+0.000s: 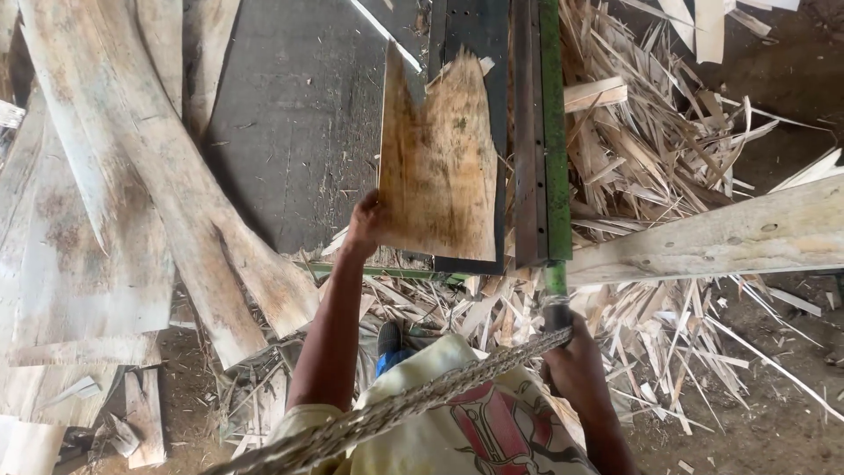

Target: Cutting and trimming strips of tree bark using a large manual guillotine-style blade.

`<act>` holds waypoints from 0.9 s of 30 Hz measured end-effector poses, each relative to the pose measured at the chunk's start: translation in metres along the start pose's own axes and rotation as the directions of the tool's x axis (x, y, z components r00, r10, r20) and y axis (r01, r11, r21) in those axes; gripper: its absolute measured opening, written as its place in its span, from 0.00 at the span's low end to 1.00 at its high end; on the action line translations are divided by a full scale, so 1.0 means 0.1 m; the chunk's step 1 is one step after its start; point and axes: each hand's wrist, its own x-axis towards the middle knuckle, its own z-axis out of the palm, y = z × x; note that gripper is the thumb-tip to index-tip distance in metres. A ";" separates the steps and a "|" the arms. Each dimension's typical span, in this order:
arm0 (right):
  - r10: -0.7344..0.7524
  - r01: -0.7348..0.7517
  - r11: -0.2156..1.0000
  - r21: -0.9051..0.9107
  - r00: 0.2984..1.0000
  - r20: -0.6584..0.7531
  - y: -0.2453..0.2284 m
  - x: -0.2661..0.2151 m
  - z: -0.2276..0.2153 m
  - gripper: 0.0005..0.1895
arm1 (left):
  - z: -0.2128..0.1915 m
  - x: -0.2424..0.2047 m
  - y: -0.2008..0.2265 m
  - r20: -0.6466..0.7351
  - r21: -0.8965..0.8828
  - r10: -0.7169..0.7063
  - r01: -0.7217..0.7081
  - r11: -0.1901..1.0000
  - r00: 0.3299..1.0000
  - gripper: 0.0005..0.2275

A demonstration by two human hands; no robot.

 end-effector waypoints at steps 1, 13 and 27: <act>-0.024 0.023 1.000 0.007 1.000 0.019 0.05 0.03 -0.01 0.28 | -0.02 0.05 -0.19 -0.035 -0.038 -0.036 0.035 0.999 0.999 0.09; -0.070 0.065 0.995 -0.080 0.996 -0.061 0.34 0.22 0.24 0.28 | 0.44 1.11 -1.15 -0.067 -0.389 -0.032 0.004 0.921 0.997 0.31; -0.360 0.359 0.924 -0.132 0.933 0.020 -0.40 -0.30 -0.28 0.23 | 0.61 0.90 -0.50 -0.153 0.211 -0.081 0.113 0.971 0.985 0.37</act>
